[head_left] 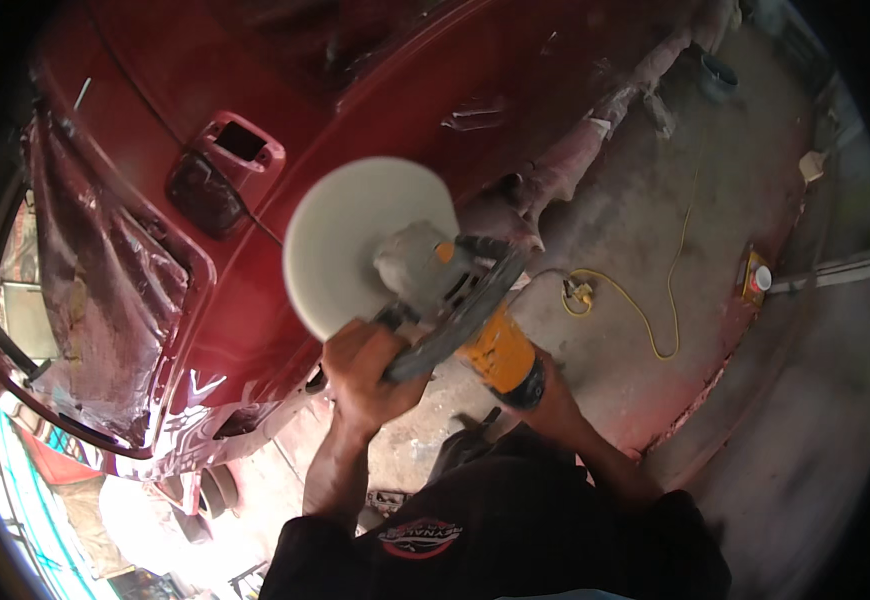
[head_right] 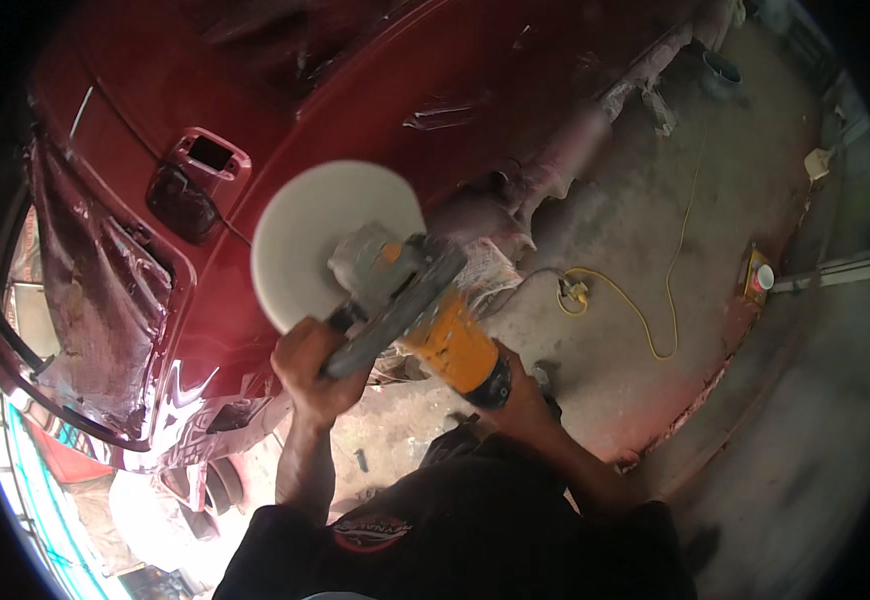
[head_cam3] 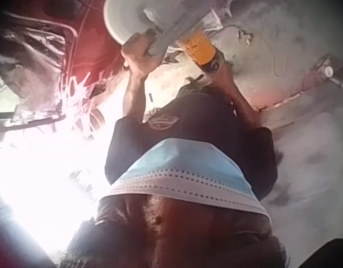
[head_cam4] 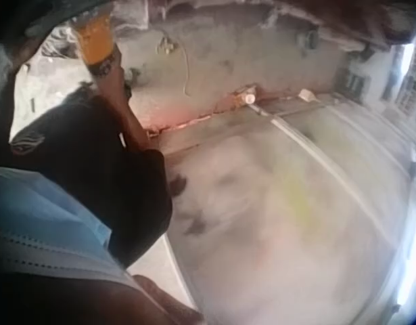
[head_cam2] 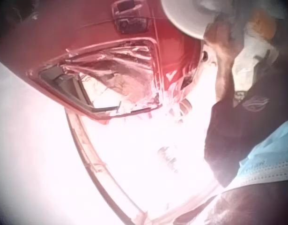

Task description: Using a power buffer to polish a red car body panel.

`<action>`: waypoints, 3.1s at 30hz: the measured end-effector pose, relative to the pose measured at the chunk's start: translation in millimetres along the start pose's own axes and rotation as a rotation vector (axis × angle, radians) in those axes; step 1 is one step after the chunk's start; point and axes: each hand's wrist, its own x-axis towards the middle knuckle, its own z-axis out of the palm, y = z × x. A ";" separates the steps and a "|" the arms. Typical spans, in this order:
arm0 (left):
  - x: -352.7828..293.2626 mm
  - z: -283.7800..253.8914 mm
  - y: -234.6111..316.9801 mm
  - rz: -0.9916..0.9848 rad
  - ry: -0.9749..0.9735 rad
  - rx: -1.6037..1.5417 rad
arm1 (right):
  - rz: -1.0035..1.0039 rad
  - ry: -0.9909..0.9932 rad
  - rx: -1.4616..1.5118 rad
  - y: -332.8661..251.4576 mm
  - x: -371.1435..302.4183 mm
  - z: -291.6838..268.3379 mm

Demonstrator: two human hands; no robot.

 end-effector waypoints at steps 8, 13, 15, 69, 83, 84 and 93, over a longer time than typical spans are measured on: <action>105.4 93.3 -14.8 0.248 -0.066 -0.135 | -0.059 0.151 0.085 26.3 80.0 -39.6; 97.6 95.4 -8.0 0.260 -0.163 -0.156 | -0.025 0.129 0.203 52.3 75.8 -36.5; 67.7 81.4 -6.9 0.234 -0.201 -0.081 | -0.046 0.076 0.143 56.4 59.6 -24.4; -55.9 19.4 12.2 0.023 -0.135 0.155 | -0.018 -0.355 0.140 73.5 25.6 7.8; 139.4 188.8 15.1 0.234 -0.172 0.000 | 0.029 0.052 0.244 57.9 106.0 -135.7; 158.2 205.7 15.1 0.252 -0.137 -0.002 | -0.012 0.096 0.259 59.5 117.0 -145.0; 215.0 248.9 21.1 0.194 -0.142 -0.057 | -0.001 0.227 0.308 48.5 152.8 -171.2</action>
